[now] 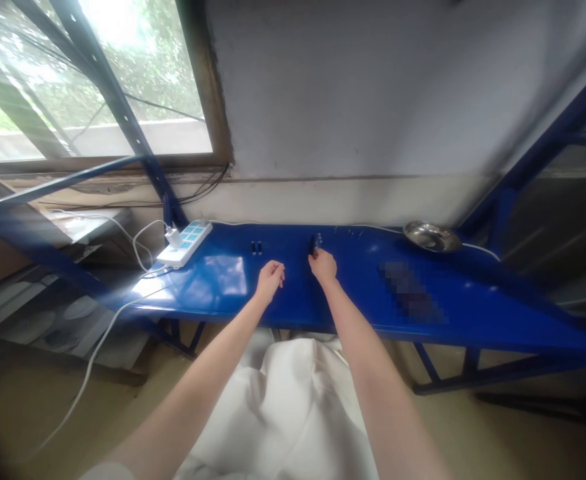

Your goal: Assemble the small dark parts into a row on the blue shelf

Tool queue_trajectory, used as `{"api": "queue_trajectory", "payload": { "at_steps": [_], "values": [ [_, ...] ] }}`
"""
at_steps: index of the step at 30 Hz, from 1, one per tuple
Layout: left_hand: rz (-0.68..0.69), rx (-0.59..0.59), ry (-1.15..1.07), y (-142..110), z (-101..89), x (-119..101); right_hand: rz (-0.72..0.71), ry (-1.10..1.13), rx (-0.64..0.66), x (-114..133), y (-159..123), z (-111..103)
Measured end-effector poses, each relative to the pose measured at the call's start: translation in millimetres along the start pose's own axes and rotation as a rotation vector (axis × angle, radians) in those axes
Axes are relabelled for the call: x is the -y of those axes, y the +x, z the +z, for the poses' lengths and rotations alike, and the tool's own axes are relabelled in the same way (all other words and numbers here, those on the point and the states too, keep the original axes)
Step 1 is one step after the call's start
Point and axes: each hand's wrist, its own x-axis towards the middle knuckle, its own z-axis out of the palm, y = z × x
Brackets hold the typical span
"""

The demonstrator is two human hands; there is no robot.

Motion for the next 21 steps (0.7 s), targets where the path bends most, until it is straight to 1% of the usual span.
{"api": "queue_trajectory", "payload": {
  "at_steps": [12,17,21],
  "values": [
    [0.007,0.006,0.012,2.0,0.7,3.0,-0.006,0.006,0.009,-2.1,1.6,4.2],
    [0.003,0.006,0.007,2.9,1.4,4.4,0.019,-0.023,0.065,-3.0,6.7,2.8],
    [0.007,0.006,0.013,2.6,0.8,4.3,0.057,-0.075,0.107,-5.2,10.0,-3.2]
  ]
}}
